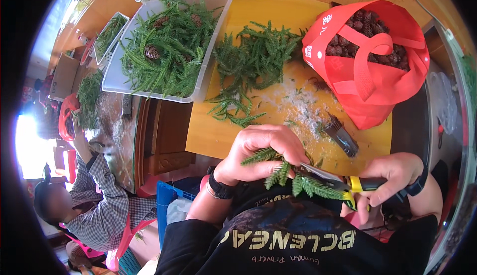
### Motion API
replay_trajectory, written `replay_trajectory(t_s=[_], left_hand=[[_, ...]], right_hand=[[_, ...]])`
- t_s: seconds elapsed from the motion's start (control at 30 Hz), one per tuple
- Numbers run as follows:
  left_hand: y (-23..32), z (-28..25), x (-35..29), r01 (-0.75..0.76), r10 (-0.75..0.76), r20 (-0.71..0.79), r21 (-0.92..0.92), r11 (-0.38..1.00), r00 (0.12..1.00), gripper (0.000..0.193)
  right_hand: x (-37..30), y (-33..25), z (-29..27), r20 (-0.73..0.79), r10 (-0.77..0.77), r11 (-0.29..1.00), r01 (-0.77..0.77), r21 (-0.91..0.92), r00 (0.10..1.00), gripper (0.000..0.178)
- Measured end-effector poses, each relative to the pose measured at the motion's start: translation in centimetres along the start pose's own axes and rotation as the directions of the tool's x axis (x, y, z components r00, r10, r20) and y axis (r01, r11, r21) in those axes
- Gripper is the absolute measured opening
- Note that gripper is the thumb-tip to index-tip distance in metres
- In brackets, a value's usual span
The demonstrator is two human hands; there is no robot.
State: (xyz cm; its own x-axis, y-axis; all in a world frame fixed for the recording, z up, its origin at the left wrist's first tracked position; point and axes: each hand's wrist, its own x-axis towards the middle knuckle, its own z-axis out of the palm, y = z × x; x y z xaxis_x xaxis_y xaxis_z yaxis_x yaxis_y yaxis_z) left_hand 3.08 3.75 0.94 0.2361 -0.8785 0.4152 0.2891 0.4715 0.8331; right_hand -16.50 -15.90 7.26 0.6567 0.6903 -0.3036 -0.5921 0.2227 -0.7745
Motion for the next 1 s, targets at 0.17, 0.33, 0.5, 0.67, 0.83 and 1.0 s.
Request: replay_trajectory(t_s=[0.17, 0.33, 0.5, 0.67, 0.83, 1.0], left_hand=[[0.3, -0.5, 0.0, -0.100, 0.103, -0.090, 0.039, 0.994, 0.991, 0.020], [0.3, -0.1, 0.3, -0.111, 0.129, -0.060, 0.241, 0.964, 0.990, 0.011], [0.0, 0.3, 0.2, -0.078, 0.100, -0.120, 0.181, 0.980, 0.988, 0.011], [-0.1, 0.3, 0.0, -0.069, 0.088, -0.078, 0.220, 0.973, 0.993, 0.012], [0.1, 0.9, -0.1, 0.030, 0.003, -0.149, 0.218, 0.976, 0.989, 0.022], [0.1, 1.0, -0.2, 0.020, 0.018, -0.154, 0.242, 0.970, 0.988, 0.021]], right_hand=[[-0.7, -1.7, 1.9, -0.249, -0.140, 0.856, -0.009, -0.517, 0.958, 0.022], [0.5, -1.2, 3.1, -0.400, -0.734, 0.195, -0.394, -0.898, 0.549, 0.031], [1.1, -1.1, 3.1, -0.341, -0.786, 0.074, -0.470, -0.880, 0.515, 0.029], [1.3, -1.3, 3.1, -0.306, -0.782, -0.002, -0.493, -0.870, 0.543, 0.028], [1.0, -1.8, 3.0, -0.257, -0.778, -0.097, -0.513, -0.853, 0.574, 0.030], [1.1, -1.9, 3.1, -0.247, -0.777, -0.161, -0.562, -0.812, 0.579, 0.031]])
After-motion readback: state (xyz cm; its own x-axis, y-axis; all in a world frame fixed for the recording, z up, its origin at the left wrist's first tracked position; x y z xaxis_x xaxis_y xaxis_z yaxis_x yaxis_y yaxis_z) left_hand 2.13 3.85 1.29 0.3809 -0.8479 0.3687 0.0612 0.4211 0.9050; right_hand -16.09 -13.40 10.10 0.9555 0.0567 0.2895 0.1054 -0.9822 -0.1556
